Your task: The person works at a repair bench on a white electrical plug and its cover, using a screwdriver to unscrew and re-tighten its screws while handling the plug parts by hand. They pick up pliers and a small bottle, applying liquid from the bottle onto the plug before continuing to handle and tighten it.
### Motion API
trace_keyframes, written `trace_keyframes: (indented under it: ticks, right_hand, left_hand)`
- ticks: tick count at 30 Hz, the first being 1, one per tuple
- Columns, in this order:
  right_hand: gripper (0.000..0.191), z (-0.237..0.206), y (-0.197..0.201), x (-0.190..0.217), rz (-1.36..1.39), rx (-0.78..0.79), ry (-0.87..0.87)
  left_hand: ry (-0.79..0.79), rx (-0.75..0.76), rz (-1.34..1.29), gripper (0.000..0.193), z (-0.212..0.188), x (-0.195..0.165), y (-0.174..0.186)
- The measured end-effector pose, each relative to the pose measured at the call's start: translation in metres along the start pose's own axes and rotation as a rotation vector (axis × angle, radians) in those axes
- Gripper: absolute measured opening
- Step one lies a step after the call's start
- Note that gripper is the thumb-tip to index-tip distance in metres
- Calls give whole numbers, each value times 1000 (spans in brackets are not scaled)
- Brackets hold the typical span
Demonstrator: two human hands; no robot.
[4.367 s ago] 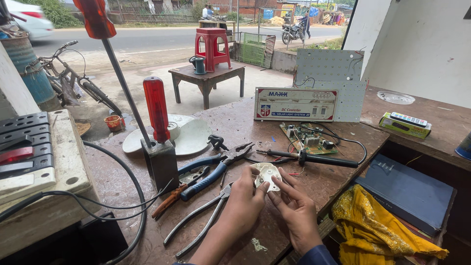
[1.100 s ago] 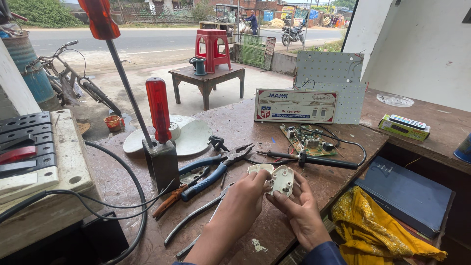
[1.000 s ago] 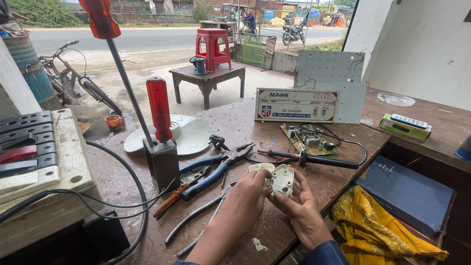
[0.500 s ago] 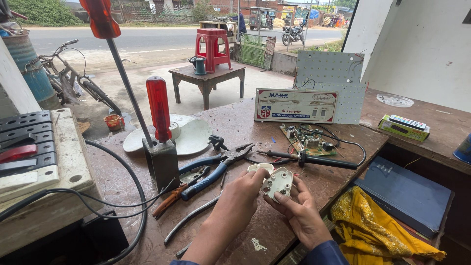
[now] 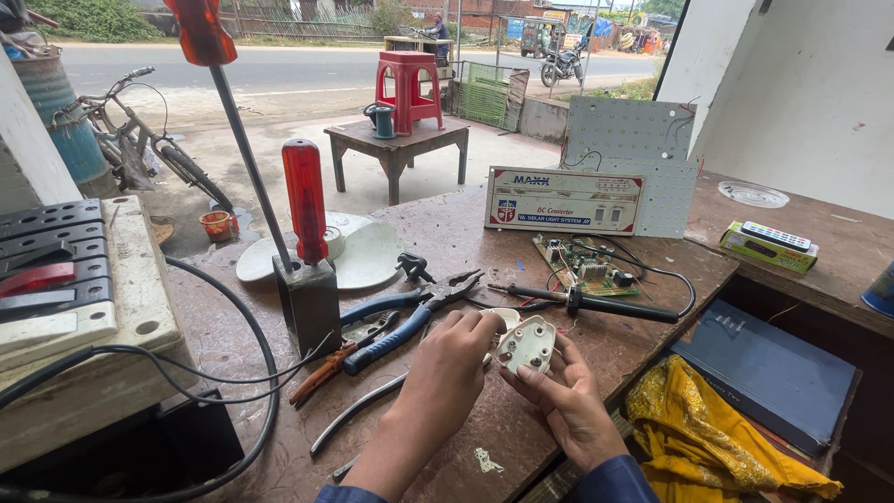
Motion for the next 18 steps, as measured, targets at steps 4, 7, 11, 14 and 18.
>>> trace_keyframes:
  ticks: [4,7,11,14,18]
  right_hand:
    - [75,-1,0,-1,3,-18,-18]
    - [76,-1,0,0,-17,-25,-22]
    - [78,-2,-1,-1,-12,-2,-13]
    - [78,-1,2,-4,-4,-5,-25]
    - [75,5,8,-5,-8,-53,12]
  left_hand:
    - [-1,24,-6,34,1,0,0]
    - [-63,38,56,35,2,-5,1]
    - [-148,141,152,33,1,-10,1]
    - [-133,194,134,36,-1,-10,-1]
    - [76,161,-114,29,0,-4,-13]
Point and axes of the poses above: each hand's wrist, its own z-axis towards the middle knuckle, its own y-axis out of the back of the hand, x = y × z, the point moved 4 cm from there along z, towards the middle knuckle, and after that the axes turned 9 degrees about z, right-handed, at the moved point
